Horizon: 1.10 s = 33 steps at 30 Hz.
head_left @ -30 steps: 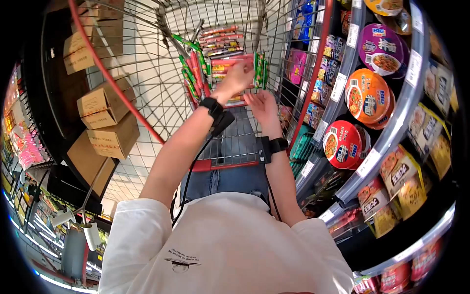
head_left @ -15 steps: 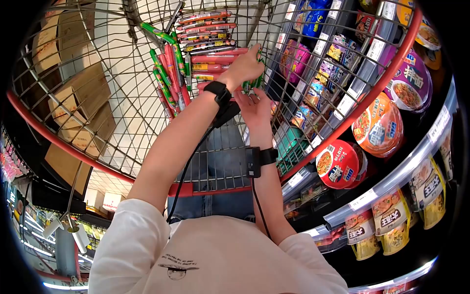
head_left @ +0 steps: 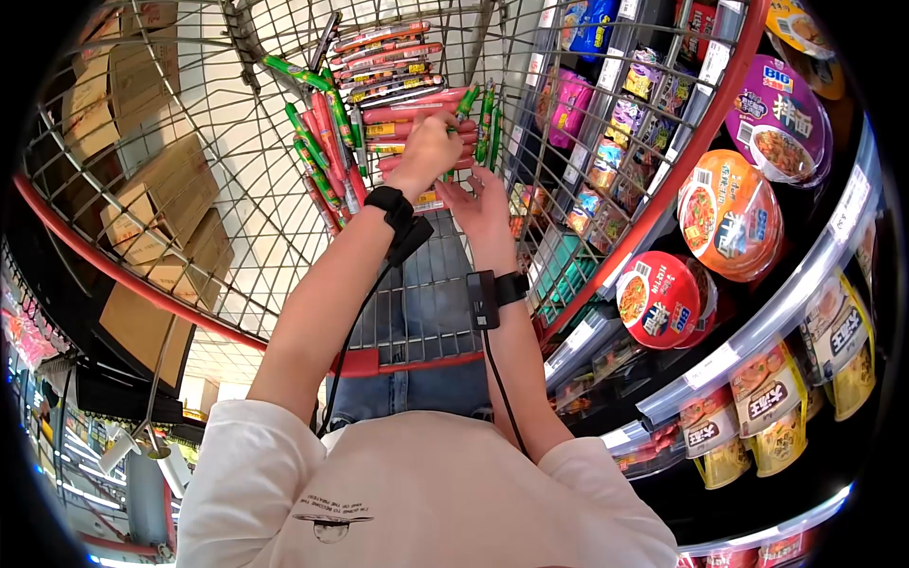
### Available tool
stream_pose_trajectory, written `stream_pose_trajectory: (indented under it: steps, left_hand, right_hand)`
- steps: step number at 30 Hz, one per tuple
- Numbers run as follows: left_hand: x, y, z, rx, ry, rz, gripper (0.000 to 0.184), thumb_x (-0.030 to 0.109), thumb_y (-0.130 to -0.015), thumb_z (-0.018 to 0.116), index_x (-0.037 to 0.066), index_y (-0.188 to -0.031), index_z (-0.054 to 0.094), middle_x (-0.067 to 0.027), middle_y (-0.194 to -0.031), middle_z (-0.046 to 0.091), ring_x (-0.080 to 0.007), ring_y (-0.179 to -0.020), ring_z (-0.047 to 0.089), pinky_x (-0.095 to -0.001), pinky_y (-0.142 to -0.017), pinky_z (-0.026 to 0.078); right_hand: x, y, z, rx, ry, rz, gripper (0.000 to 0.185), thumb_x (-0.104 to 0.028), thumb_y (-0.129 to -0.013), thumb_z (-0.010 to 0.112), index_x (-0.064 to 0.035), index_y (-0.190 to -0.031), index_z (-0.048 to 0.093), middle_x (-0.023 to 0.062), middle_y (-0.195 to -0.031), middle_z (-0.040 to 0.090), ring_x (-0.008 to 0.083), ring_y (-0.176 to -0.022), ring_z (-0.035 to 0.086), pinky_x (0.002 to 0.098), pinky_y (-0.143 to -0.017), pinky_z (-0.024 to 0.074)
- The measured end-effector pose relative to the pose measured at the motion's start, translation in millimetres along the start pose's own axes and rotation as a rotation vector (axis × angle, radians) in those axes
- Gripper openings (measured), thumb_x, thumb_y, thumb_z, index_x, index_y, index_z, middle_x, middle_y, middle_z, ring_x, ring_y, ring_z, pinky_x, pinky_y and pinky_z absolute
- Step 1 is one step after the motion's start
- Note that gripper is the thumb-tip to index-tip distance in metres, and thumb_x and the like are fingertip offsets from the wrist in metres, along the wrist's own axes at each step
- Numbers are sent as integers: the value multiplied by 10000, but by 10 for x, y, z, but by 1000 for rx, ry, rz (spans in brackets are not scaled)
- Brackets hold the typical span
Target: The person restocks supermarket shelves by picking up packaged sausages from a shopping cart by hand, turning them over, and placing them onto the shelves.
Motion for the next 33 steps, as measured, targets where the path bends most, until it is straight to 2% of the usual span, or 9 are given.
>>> stream_pose_trajectory:
  steps: [2,4,10,12,16,18,26,32,33]
  left_hand:
    - [-116,39,-16,124,20,25,216,77,-789,568,3,-980,637,-215,-911,659,-340,-870,646,-430,-824,491]
    - [-100,136,-107,67,116,20,230,42,-788,610,-1,-1014,606,-155,-877,652,-242,-744,637,-350,-698,493]
    - [312,610,-443,70,91,-17,172,35,-768,669,4,-928,617,-119,-807,654,-197,-754,632,-316,-707,500]
    - [434,769,-615,129,167,39,166,34,-771,668,4,-927,621,-114,-810,655,-189,-762,635,-310,-705,501]
    - [665,1151,-1015,246,256,194,149,30,-785,644,-2,-928,618,-93,-805,651,-170,-751,626,-296,-678,496]
    - [776,1450,-1233,257,296,188,137,30,-796,636,6,-931,624,-84,-815,651,-141,-755,615,-276,-670,490]
    - [587,2406,-1608,343,469,362,229,55,-879,573,-9,-1097,598,-84,-864,654,-117,-758,628,-234,-655,495]
    - [714,3502,-2008,228,580,378,201,93,-936,508,-5,-1091,592,-66,-795,637,-101,-706,619,-224,-629,496]
    - [692,3641,-2060,237,603,472,193,95,-949,489,-11,-1071,595,-64,-806,632,-95,-710,613,-225,-643,499]
  right_hand:
    - [30,23,10,-9,-13,7,279,-115,-788,645,-50,-979,453,118,-972,434,279,-880,516,522,-939,459]
    - [58,10,-29,-22,-19,16,257,-117,-790,643,-56,-956,457,123,-959,440,282,-882,517,524,-936,459]
    - [129,365,83,-138,26,33,143,-105,-834,580,-32,-880,467,164,-973,467,301,-960,529,515,-955,446]
    - [182,455,144,-14,43,91,142,-138,-883,538,-13,-925,489,164,-996,501,298,-1009,532,491,-968,440]
    - [274,612,185,-163,41,52,162,-153,-929,497,-3,-989,506,137,-1032,531,277,-1026,533,459,-974,440]
    - [291,822,244,-421,39,-141,181,-152,-950,488,-4,-1055,497,113,-1075,537,248,-1019,534,434,-990,429]
    - [545,1774,195,-561,-51,-311,177,-199,-963,488,-42,-1044,500,90,-1021,547,200,-976,538,384,-913,447]
    - [903,2969,-63,-800,81,-707,230,-178,-942,532,-47,-1124,484,65,-1013,569,203,-994,555,389,-886,479]
    - [980,3170,-111,-825,59,-738,116,-156,-917,570,-68,-993,573,80,-1001,620,205,-980,578,370,-891,481]
Point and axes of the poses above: each hand's wrist, its own y-axis away from the middle knuckle, its own z-axis out of the palm, x = y × z, the point moved 1 cm from there along -y, towards the middle knuckle
